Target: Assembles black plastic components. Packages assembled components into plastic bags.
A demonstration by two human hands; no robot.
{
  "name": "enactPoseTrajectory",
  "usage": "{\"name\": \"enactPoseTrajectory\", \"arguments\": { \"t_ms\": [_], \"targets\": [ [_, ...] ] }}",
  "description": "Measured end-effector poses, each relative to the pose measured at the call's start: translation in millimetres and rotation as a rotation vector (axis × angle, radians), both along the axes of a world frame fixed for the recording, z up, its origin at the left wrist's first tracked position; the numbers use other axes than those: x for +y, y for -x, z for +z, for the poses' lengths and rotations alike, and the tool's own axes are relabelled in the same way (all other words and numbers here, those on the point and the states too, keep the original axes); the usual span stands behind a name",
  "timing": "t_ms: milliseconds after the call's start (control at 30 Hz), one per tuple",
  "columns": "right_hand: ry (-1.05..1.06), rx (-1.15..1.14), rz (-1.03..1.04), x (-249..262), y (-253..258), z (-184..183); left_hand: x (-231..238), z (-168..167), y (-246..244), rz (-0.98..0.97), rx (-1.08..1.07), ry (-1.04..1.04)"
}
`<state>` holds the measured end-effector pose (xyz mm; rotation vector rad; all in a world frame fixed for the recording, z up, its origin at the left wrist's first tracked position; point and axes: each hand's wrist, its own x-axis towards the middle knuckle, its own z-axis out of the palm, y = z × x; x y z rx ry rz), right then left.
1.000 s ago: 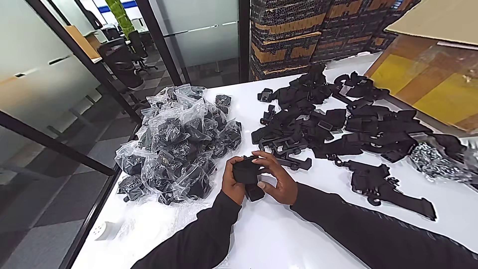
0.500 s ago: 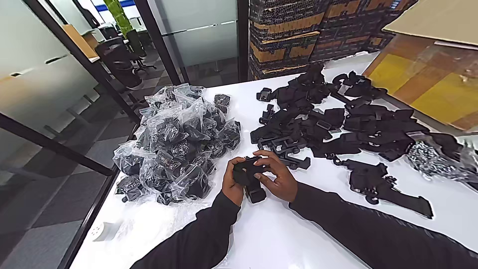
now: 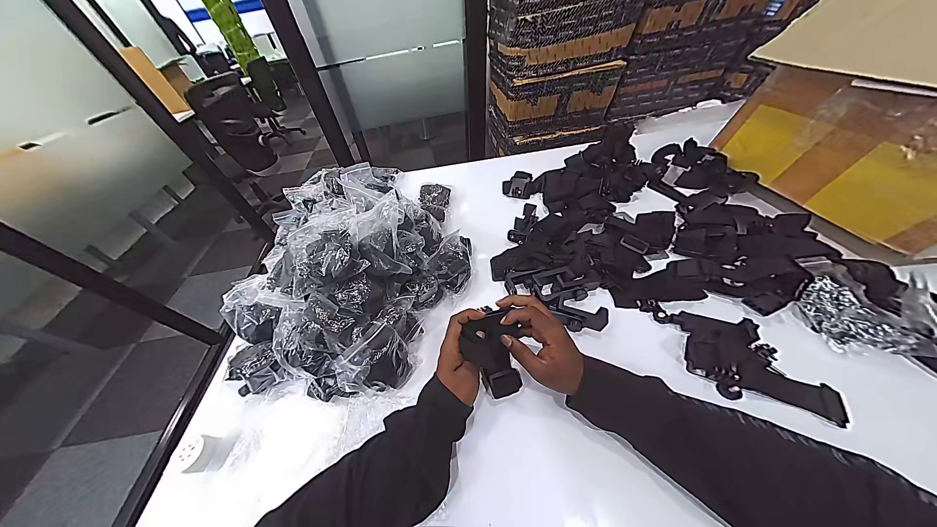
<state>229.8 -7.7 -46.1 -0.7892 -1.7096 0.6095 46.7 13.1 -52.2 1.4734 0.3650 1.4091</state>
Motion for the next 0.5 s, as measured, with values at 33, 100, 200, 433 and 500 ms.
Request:
{"name": "enactPoseTrajectory", "arguments": {
  "t_ms": [33,100,200,433,500],
  "targets": [
    [0.004,0.000,-0.005,-0.1,0.0,-0.1,-0.1,0.1,-0.1,-0.005,-0.002,0.003],
    [0.014,0.009,-0.007,0.1,-0.1,-0.9,-0.5,0.1,0.4,-0.018,0.001,0.004],
    [0.021,0.019,-0.012,-0.1,-0.1,-1.4,-2.5,2.1,-0.5,-0.017,0.019,-0.011],
    [-0.033,-0.025,-0.098,0.7,-0.1,-1.3,-1.8,0.6,-1.7,0.113,0.114,-0.076],
    [-0.110,-0.100,-0.191,-0.6,-2.5,1.6,1.7,0.2,0.2,0.211,0.173,-0.083]
  ]
}}
